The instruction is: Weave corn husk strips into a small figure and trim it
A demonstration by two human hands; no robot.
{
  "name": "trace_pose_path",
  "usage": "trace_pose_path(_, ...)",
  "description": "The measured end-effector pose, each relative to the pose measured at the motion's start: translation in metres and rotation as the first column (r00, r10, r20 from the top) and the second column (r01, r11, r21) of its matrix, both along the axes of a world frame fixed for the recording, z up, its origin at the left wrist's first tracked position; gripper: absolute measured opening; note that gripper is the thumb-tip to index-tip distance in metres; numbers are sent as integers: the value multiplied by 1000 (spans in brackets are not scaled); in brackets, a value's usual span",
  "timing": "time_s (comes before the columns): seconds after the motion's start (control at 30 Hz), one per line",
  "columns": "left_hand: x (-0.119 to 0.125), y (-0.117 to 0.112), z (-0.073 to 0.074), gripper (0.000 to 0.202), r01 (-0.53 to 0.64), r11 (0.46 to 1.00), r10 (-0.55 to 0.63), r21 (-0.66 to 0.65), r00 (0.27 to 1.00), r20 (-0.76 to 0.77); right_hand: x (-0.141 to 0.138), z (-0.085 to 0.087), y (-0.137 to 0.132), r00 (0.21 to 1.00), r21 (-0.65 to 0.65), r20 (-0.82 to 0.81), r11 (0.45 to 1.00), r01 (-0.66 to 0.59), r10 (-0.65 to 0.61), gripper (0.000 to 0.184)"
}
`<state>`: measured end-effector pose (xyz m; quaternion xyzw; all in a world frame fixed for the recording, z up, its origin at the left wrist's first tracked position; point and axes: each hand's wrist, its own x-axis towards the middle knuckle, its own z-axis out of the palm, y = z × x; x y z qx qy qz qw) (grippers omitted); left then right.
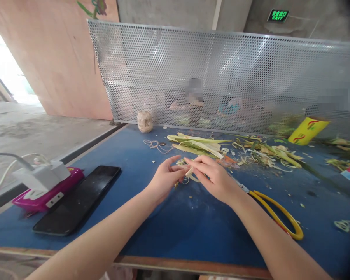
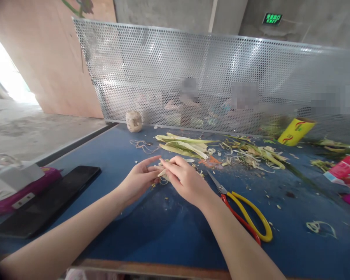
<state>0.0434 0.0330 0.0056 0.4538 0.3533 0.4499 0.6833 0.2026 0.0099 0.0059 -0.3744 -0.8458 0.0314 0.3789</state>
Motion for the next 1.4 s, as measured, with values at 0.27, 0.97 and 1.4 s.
trace_pose_path(0.27,-1,0,1,67,-21,998,23,57,999,-28,0,-5,7,987,20,-123,994,108,-104,17)
trace_pose_path(0.97,-2,3,0,72,47,994,-52,104,997,51,1,-4,7,983,-2,-176,999,53,-52,9)
trace_pose_path(1.4,-2,-1,5,77,29,974,-22,226,999,-33,1,1,6,960,-133,-277,988,-72,33,12)
